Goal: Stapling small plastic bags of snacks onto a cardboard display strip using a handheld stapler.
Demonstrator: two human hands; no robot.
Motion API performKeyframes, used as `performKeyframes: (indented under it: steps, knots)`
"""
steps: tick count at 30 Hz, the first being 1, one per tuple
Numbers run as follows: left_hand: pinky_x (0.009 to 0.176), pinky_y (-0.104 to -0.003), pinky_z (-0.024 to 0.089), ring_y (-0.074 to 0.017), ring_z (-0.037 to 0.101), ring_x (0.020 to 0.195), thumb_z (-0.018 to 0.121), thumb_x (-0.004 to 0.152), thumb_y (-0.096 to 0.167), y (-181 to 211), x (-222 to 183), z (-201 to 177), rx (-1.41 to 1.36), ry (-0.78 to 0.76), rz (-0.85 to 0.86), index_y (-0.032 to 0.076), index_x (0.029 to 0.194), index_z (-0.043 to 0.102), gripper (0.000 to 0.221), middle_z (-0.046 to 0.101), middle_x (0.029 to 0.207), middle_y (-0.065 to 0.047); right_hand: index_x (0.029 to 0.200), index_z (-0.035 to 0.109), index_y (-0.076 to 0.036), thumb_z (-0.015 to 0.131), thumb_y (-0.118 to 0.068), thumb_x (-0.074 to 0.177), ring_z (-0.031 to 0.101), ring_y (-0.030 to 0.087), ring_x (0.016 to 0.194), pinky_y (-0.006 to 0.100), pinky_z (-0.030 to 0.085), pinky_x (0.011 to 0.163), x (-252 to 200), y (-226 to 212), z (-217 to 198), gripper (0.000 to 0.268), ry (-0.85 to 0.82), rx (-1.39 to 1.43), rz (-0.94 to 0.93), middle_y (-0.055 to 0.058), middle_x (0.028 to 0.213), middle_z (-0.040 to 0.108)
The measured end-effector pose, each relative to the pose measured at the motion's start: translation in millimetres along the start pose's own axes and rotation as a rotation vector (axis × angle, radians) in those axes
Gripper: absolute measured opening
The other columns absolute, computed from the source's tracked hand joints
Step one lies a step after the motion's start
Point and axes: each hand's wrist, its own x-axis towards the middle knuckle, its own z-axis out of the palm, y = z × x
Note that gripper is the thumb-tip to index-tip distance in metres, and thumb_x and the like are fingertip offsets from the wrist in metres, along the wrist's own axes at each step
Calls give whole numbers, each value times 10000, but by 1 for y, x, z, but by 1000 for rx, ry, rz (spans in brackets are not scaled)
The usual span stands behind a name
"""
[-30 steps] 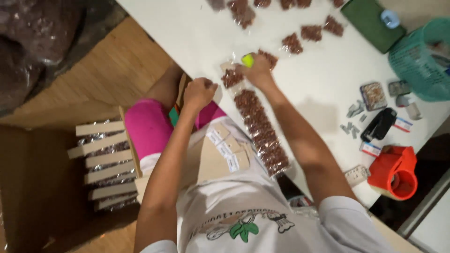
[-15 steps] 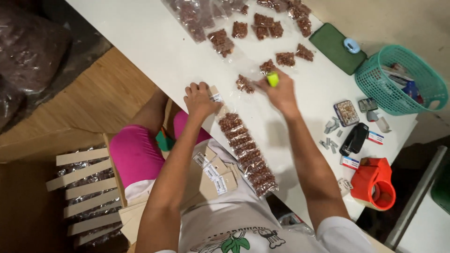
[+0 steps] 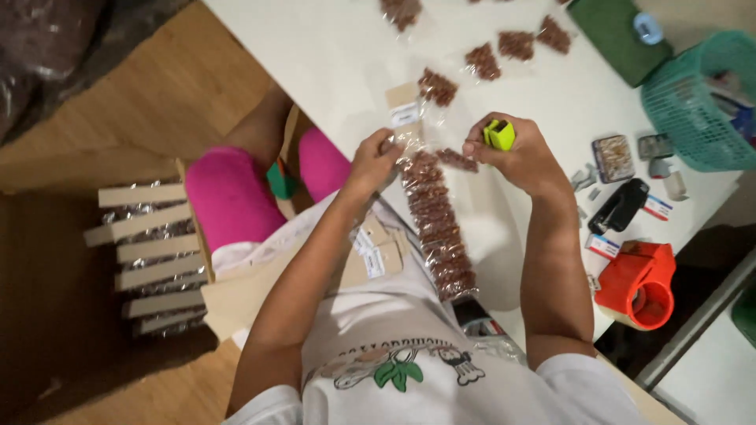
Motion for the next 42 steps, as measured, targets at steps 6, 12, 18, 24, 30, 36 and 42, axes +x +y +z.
performKeyframes:
  steps: [6, 12, 18, 24, 30, 36, 42]
  knots:
    - [854, -276, 591, -128, 663, 945, 595, 933, 88, -7, -10, 8, -530, -49, 18, 62, 1267, 673, 344, 717, 1069, -52, 1005, 678, -9, 836, -121, 868, 656, 140, 619, 248, 540, 590, 46, 47, 33, 238, -3, 227, 68, 61, 748, 665]
    - [843, -348, 596, -175, 689, 892, 671, 881, 320, 26, -22, 10, -592, 12, -37, 30, 1168, 714, 410, 681, 971, -64, 939, 669, -8, 862, -86, 840, 640, 140, 614, 259, 547, 594, 60, 55, 37, 231, -10, 236, 100, 77, 728, 641]
    - [671, -265, 582, -95, 667, 715, 694, 947, 275, 42, -25, 15, -349, 146, 84, 103, 1017, 806, 216, 743, 740, -61, 1011, 652, -3, 794, -118, 931, 624, 183, 620, 305, 550, 627, 63, 38, 34, 200, -119, 92, 147, 91, 758, 627]
    - [712, -317, 591, -112, 712, 783, 694, 965, 260, 44, -31, 20, -243, 164, 197, 129, 1032, 812, 188, 782, 795, -93, 932, 621, -41, 669, -305, 1013, 679, 199, 558, 331, 613, 504, 68, 32, 37, 281, 245, 394, 195, 101, 698, 634]
    - [464, -222, 490, -77, 640, 641, 629, 986, 255, 69, -45, 23, -134, 135, 173, 51, 1083, 788, 277, 774, 800, -30, 771, 639, -124, 581, -682, 745, 625, 128, 552, 270, 503, 537, 73, -35, 61, 561, 604, 577, 284, 19, 641, 635]
    - [299, -201, 333, -15, 389, 392, 625, 987, 186, 61, -46, 32, -71, 178, 225, -4, 1178, 736, 291, 815, 907, -107, 842, 629, -101, 532, -612, 812, 663, 166, 504, 308, 580, 486, 83, -32, 53, 521, 724, 632, 206, 56, 640, 683]
    - [309, -246, 268, -27, 341, 362, 599, 1009, 167, 55, -45, 34, 17, 235, 389, 13, 1157, 758, 266, 712, 609, -4, 822, 614, -146, 518, -660, 837, 624, 138, 789, 308, 559, 829, 89, -17, 72, 523, 645, 378, 160, -19, 796, 615]
